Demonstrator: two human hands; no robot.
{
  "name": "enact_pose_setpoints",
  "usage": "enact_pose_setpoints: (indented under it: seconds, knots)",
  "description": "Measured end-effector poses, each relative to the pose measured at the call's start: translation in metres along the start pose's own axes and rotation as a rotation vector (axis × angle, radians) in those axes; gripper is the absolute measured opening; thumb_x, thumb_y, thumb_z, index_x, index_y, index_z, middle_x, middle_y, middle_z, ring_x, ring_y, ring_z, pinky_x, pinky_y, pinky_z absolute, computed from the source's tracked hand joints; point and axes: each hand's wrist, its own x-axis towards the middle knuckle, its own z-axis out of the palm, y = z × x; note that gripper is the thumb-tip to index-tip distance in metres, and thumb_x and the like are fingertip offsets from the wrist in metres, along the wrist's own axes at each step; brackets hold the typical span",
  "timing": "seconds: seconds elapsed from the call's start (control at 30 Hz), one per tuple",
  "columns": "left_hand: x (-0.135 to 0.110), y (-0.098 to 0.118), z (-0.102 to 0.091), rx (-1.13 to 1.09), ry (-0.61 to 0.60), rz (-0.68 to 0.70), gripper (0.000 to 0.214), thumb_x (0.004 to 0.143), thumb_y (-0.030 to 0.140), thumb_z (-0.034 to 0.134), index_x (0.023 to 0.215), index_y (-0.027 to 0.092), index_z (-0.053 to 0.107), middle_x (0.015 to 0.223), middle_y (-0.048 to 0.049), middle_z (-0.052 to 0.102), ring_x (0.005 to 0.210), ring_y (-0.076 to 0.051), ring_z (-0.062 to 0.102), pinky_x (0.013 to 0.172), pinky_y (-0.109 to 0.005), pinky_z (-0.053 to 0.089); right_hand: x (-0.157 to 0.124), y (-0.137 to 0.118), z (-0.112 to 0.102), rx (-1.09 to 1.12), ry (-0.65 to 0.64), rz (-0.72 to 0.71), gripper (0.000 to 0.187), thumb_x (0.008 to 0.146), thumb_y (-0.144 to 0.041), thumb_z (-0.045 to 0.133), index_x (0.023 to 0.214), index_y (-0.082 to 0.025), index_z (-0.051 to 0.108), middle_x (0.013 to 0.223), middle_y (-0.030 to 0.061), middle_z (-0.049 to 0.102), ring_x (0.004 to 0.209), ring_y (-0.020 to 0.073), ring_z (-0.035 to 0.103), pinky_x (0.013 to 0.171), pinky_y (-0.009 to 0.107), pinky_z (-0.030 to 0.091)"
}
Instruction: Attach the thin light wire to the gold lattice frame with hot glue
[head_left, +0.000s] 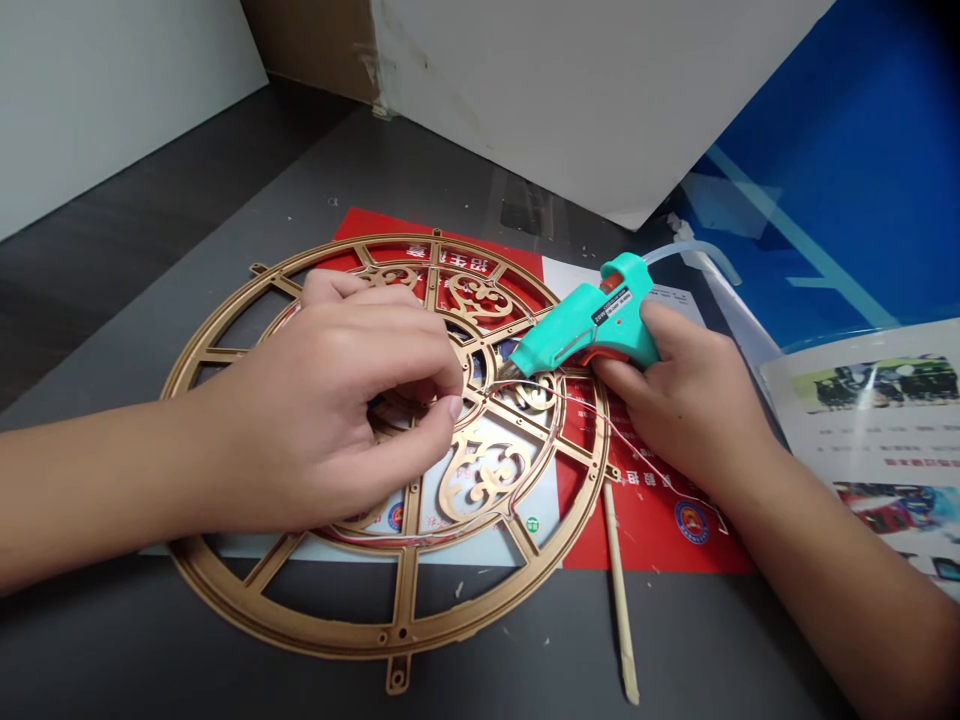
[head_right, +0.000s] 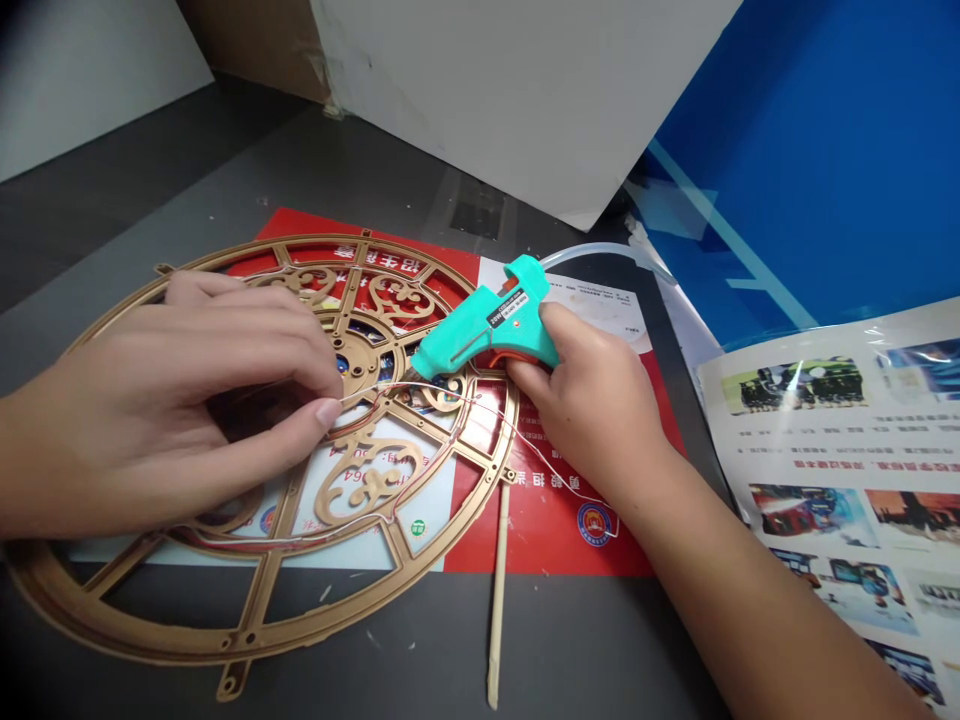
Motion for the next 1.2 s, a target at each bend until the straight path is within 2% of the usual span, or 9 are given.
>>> enact_pose_setpoints:
  seconds: [0.13, 0.33, 0.6, 0.73, 0.93, 1.2]
  knots:
    - [-0.001, 0.000, 0.000, -0.008, 0.004, 0.000, 0.023, 0.108, 0.023, 0.058, 0.087, 0.030, 0.065, 0.079, 0.0087, 0.067, 0.075, -0.019, 0.064, 0.087, -0.048, 0.038, 0.000, 0.001, 0.001, -0.015, 0.014, -0.014, 0.027, 0.085, -0.033, 0.074, 0.079, -0.029, 0.048, 0.067, 0.0005, 0.058, 0.063, 0.0212, 0.049, 0.058, 0.034, 0.033]
    - [-0.003, -0.001, -0.001, 0.008, 0.009, 0.005, 0.022, 0.108, 0.024, 0.059, 0.088, 0.030, 0.066, 0.080, 0.0091, 0.069, 0.076, -0.019, 0.066, 0.088, -0.048, 0.040, 0.000, 0.002, 0.002, -0.035, 0.012, -0.010, 0.023, 0.086, -0.033, 0.074, 0.082, -0.028, 0.053, 0.074, 0.0024, 0.065, 0.066, 0.0219, 0.052, 0.062, 0.035, 0.035]
    - [0.001, 0.000, 0.000, 0.027, -0.010, -0.001, 0.024, 0.107, 0.025, 0.056, 0.086, 0.030, 0.066, 0.078, 0.0077, 0.072, 0.074, -0.021, 0.068, 0.085, -0.051, 0.042, -0.002, 0.005, 0.002, -0.076, 0.046, -0.033, 0.023, 0.091, -0.036, 0.075, 0.085, -0.029, 0.054, 0.079, 0.0040, 0.067, 0.070, 0.0246, 0.054, 0.063, 0.037, 0.036]
    - [0.001, 0.000, -0.001, 0.023, -0.004, -0.009, 0.024, 0.106, 0.026, 0.057, 0.085, 0.031, 0.066, 0.077, 0.0081, 0.072, 0.074, -0.021, 0.068, 0.085, -0.051, 0.042, -0.002, 0.005, 0.001, -0.095, 0.061, -0.049, 0.032, 0.092, -0.039, 0.076, 0.082, -0.030, 0.046, 0.075, 0.0029, 0.063, 0.067, 0.0226, 0.048, 0.061, 0.038, 0.034]
    - [0.002, 0.002, -0.002, 0.002, -0.006, -0.007, 0.023, 0.108, 0.024, 0.057, 0.087, 0.030, 0.065, 0.079, 0.0087, 0.069, 0.074, -0.019, 0.066, 0.087, -0.049, 0.039, -0.001, -0.004, -0.003, -0.109, 0.073, -0.049, 0.041, 0.086, -0.039, 0.077, 0.079, -0.031, 0.037, 0.068, 0.0004, 0.054, 0.062, 0.0218, 0.045, 0.062, 0.039, 0.036]
    - [0.001, 0.000, -0.002, 0.001, -0.003, 0.011, 0.023, 0.107, 0.024, 0.057, 0.087, 0.031, 0.065, 0.079, 0.0086, 0.072, 0.075, -0.021, 0.069, 0.084, -0.050, 0.041, 0.000, -0.005, -0.010, -0.111, 0.109, -0.006, 0.039, 0.081, -0.046, 0.073, 0.078, -0.032, 0.037, 0.070, 0.0031, 0.058, 0.066, 0.0241, 0.049, 0.064, 0.042, 0.037]
